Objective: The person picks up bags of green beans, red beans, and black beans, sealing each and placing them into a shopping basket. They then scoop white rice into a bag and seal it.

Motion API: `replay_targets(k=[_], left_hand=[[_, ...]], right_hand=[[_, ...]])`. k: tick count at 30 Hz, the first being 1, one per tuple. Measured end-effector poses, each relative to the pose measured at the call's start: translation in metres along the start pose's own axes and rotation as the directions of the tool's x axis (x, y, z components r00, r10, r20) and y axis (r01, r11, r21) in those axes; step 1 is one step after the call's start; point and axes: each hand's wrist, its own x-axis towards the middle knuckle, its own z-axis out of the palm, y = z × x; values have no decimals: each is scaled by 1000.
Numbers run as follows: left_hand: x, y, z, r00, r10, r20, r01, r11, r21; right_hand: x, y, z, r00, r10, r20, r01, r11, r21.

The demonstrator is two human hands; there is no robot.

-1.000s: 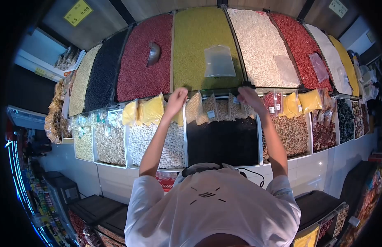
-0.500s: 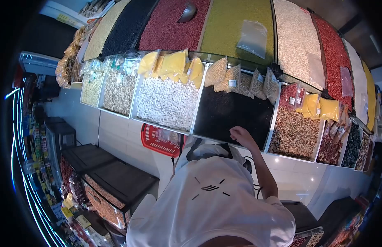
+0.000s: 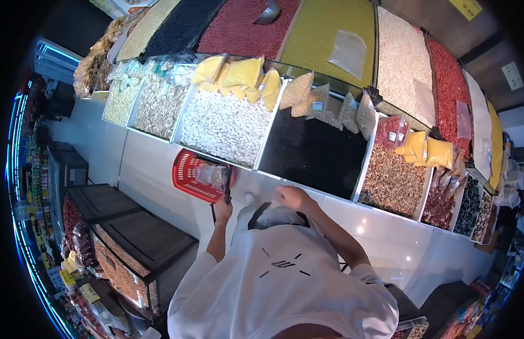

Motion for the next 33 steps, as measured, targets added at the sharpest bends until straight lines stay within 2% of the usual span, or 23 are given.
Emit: replay_targets(k=[4,5,6,8,10,12,13,18,20,23,25,26,28,31,33], left_hand=[[11,-12,-25,998,25,-57,-28,998,-58],[14,-16,-33,998,34,-57,-39,994,-102],[18,-25,-38,998,16,-65,-23,994,-111],[27,-47,-42,986,112,-120,-123,988,-89],[33,-58,-48,993,56,-107,-70,989,-132],[35,-66,-55,995,13,-99,-22,995,-94],[41,-72,-61,996,12,-85,-16,999,-42],[55,-97,-83,992,17,-124,-20,999,-28],[61,-105,-94,996,-33,-87,30,999,-41],[71,-116,-106,996,-31,-79,22,994,-104],[74,-119,-115,995,-37,-92,25,992,-125],[76,-122,-121,995,-42,-92,28,989,-146],[78,-124,-135,994,-92,-66,81,985,-155],[87,-131,-147,988,-130,-80,112,974,-199],[88,-141,-152,992,-112,-59,89,948,-306]], right_hand=[[6,1,41,996,-26,81,31,998,-63],[12,-4,52,993,9,114,-2,998,-62],[17,-12,63,988,45,149,-36,997,-62],[28,-41,75,984,45,174,-27,994,-105],[36,-68,83,974,46,221,-12,988,-153],[50,-89,90,965,49,259,-52,999,2],[57,-94,97,960,38,276,-37,999,-8],[76,-110,91,957,52,284,-39,998,-51],[91,-98,92,976,42,215,-17,993,-113],[123,-99,77,969,115,220,-79,983,-167],[155,-99,72,989,-14,147,50,970,-240],[175,-101,72,989,-26,149,61,971,-231],[212,-111,73,987,-158,32,161,967,-195],[267,-141,82,983,-179,43,184,966,-184],[311,-159,85,974,-216,61,224,958,-181]])
